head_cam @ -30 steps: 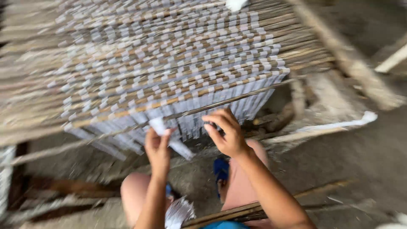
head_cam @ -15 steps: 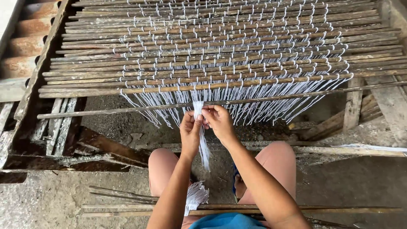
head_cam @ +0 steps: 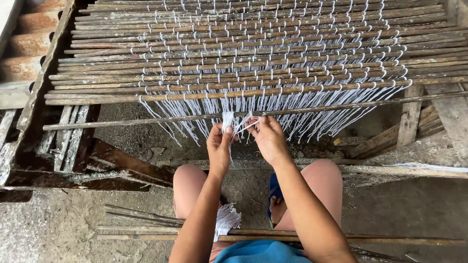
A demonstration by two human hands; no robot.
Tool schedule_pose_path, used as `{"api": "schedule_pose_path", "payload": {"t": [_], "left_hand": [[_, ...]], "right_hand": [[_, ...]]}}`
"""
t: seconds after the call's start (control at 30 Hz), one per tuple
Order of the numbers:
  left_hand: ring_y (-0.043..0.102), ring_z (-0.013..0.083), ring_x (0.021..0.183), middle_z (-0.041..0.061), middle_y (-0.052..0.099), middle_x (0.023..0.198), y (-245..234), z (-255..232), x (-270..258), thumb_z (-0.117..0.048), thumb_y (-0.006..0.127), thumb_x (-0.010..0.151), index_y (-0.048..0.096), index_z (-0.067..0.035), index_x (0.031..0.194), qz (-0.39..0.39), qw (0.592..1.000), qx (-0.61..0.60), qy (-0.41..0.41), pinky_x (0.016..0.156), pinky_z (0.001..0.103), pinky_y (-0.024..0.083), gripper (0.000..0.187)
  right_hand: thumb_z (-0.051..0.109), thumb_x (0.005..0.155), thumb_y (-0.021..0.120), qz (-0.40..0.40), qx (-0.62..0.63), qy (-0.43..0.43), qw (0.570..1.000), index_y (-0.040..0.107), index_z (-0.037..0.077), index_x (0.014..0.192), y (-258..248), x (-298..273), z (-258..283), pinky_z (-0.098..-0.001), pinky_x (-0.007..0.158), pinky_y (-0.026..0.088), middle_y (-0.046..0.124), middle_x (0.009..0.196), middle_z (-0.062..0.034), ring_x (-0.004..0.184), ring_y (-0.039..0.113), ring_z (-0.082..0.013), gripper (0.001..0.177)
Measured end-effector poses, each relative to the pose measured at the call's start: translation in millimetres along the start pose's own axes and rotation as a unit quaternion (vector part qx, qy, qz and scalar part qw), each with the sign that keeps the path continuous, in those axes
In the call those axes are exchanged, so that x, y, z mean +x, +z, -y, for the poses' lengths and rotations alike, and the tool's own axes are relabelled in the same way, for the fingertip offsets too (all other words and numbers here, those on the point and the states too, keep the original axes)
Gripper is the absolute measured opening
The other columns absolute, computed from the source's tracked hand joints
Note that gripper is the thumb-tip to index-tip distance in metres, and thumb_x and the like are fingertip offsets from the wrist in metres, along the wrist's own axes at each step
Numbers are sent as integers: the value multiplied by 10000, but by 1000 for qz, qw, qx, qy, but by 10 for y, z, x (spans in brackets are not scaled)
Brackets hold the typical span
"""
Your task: The person is manually weaving white threads onto a wooden stick as part of a larger weaving process, likely for making mats or screens.
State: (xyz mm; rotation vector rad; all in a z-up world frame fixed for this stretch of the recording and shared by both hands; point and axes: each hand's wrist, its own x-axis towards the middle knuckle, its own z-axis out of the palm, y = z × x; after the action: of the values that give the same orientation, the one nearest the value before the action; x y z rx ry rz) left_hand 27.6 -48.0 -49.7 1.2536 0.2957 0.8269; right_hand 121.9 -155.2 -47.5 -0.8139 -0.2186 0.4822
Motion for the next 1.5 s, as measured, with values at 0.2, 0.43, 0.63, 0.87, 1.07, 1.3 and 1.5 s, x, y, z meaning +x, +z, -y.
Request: {"api": "schedule_pose_path", "payload": {"t": [0.2, 0.43, 0.63, 0.87, 1.07, 1.3, 1.5], "left_hand": [[557, 102, 681, 80, 675, 718, 49, -43, -2, -169, 594, 1054, 636, -35, 972, -13, 1000, -15, 14, 715, 260, 449, 163], [642, 139, 728, 99, 699, 769, 89, -48, -48, -166, 584, 1058, 630, -37, 985, -14, 999, -20, 21, 734, 279, 473, 155], [667, 145, 767, 79, 683, 749, 70, 33, -28, -126, 561, 1066, 622, -32, 987, 5, 1000, -9, 3, 814, 324, 499, 138], [611, 116, 773, 91, 719, 804, 104, -83, -43, -125, 557, 1064, 619, -66, 943, 11, 1000, 2, -4, 793, 290, 467, 149], [535, 87, 642, 26, 625, 743, 142, 25, -42, -164, 529, 1077, 561, -105, 958, -6, 999, 0, -48, 664, 230, 454, 137], [425, 79, 712, -26, 483, 731, 137, -45, -13, -145, 487, 1095, 524, -112, 965, -4, 996, 89, -4, 705, 253, 403, 140], [396, 128, 766, 34, 471, 758, 211, -198, -97, -179, 405, 1119, 523, -102, 1041, 17, 990, 135, 37, 730, 333, 401, 161]], "right_hand": [[181, 1011, 573, 88, 0, 32, 996, 488, 119, 1143, 63, -128, 40, -306, 746, 501, 478, 788, 12, 666, 450, -74, 169], [100, 1048, 517, -2, -59, -46, 997, 495, 96, 1219, 186, -126, 135, -205, 604, 408, 347, 690, 76, 567, 337, -21, 173], [149, 987, 658, 35, -104, 52, 993, 634, 77, 1025, 164, -118, 143, -189, 501, 385, 492, 693, 7, 557, 415, -51, 85], [207, 1069, 459, 16, -77, 41, 996, 574, 15, 1231, 147, -168, 315, -137, 373, 240, 444, 661, 0, 465, 325, -22, 277], [281, 1100, 437, -19, -72, 35, 997, 600, 16, 1305, 49, -102, 188, -139, 406, 289, 504, 699, -8, 527, 419, -44, 373], [258, 1083, 463, -78, -89, 49, 992, 645, 80, 988, 291, -188, 545, -162, 367, 233, 428, 664, 42, 492, 353, -40, 272], [160, 947, 749, 62, -209, 64, 974, 707, 50, 1020, 31, -76, 69, -189, 477, 450, 638, 820, -71, 685, 624, -134, 138]]}}
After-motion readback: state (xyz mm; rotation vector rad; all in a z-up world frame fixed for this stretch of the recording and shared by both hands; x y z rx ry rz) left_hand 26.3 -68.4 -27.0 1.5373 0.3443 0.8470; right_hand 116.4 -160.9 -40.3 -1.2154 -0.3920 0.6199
